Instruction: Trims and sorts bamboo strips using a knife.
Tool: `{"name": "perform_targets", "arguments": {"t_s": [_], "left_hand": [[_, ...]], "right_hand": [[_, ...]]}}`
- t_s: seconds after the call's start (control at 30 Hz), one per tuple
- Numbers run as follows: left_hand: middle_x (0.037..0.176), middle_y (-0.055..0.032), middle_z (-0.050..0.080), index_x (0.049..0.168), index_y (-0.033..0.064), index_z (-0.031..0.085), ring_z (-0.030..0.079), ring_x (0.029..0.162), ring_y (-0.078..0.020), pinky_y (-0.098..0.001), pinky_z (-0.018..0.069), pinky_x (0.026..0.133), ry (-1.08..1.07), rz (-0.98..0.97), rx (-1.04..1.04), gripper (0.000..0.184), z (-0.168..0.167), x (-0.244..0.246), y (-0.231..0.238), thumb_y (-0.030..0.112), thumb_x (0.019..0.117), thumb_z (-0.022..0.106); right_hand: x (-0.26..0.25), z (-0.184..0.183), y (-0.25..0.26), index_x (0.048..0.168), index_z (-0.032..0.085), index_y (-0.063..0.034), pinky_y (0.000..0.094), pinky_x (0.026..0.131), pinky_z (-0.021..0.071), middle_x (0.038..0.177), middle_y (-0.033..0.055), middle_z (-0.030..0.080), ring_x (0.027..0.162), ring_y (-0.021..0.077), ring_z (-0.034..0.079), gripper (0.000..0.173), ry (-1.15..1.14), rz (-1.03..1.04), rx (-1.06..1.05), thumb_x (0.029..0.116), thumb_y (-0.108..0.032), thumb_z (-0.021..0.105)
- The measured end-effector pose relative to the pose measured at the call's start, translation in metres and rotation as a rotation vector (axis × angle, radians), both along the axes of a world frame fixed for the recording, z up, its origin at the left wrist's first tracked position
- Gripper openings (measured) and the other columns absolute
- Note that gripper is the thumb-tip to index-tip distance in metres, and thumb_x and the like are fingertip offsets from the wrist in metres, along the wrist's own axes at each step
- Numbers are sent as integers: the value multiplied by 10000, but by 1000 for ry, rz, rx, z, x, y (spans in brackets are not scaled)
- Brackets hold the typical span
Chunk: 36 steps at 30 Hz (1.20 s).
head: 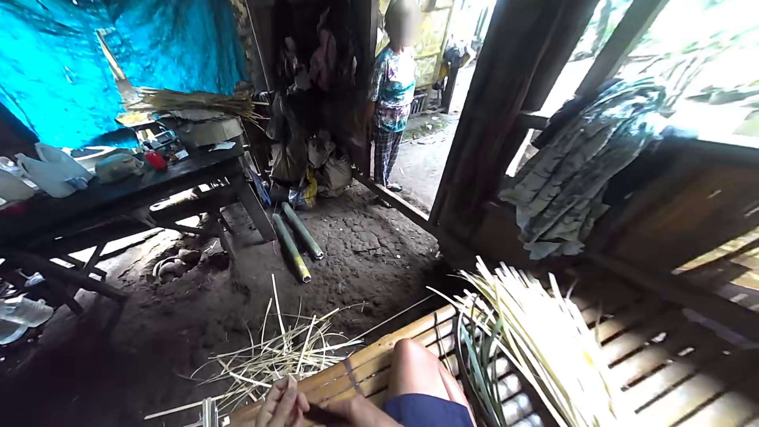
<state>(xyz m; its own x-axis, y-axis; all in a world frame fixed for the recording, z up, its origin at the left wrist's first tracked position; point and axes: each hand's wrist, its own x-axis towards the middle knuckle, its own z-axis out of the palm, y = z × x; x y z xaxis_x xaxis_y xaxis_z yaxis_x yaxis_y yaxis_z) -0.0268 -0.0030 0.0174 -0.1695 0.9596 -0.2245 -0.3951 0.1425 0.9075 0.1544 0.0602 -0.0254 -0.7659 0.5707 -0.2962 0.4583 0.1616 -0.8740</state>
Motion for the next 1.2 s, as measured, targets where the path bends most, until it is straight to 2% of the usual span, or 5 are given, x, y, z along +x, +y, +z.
{"name": "perform_targets", "arguments": {"t_s": [0.1, 0.4, 0.73, 0.93, 1.2], "left_hand": [[790, 31, 675, 1205, 56, 530, 481, 476, 37, -113, 413, 448, -5, 10, 8, 246, 16, -1, -2, 67, 1086, 314], [767, 51, 653, 1185, 48, 551, 493, 489, 39, -114, 424, 457, -20, -38, 21, 280, 22, 20, -7, 90, 1087, 292], [716, 58, 611, 1056, 27, 602, 527, 510, 9, -146, 476, 485, 81, 50, -23, 177, 53, 33, -9, 90, 1038, 437], [735, 13, 668, 988, 37, 657, 563, 528, 3, -147, 492, 509, 1, 57, 81, 143, 51, 40, -14, 48, 1020, 517], [698, 20, 647, 965, 64, 674, 557, 516, 0, -144, 486, 492, 35, 95, 124, 124, 46, 45, -12, 36, 1006, 560]], "right_hand": [[10, 22, 17, 1234, 631, 12, 346, 660, 545, 819, 88, 658, 653, 147, 621, 294, 211, -181, -143, 1055, -200, 535], [15, 71, 31, 1479, 389, -76, 256, 518, 527, 947, 33, 686, 537, 78, 575, 423, 362, -174, -295, 1064, -146, 427], [18, 103, 15, 1361, 467, -14, 206, 509, 511, 845, -34, 642, 533, 21, 549, 339, 374, -181, -259, 1041, -113, 408], [20, 108, 5, 980, 591, -112, 157, 493, 506, 654, -92, 608, 487, -6, 550, 220, 465, -137, -314, 1027, -102, 376], [27, 113, 7, 950, 621, -99, 160, 482, 506, 608, -60, 600, 476, 11, 555, 257, 488, -98, -193, 1036, -99, 379]]}}
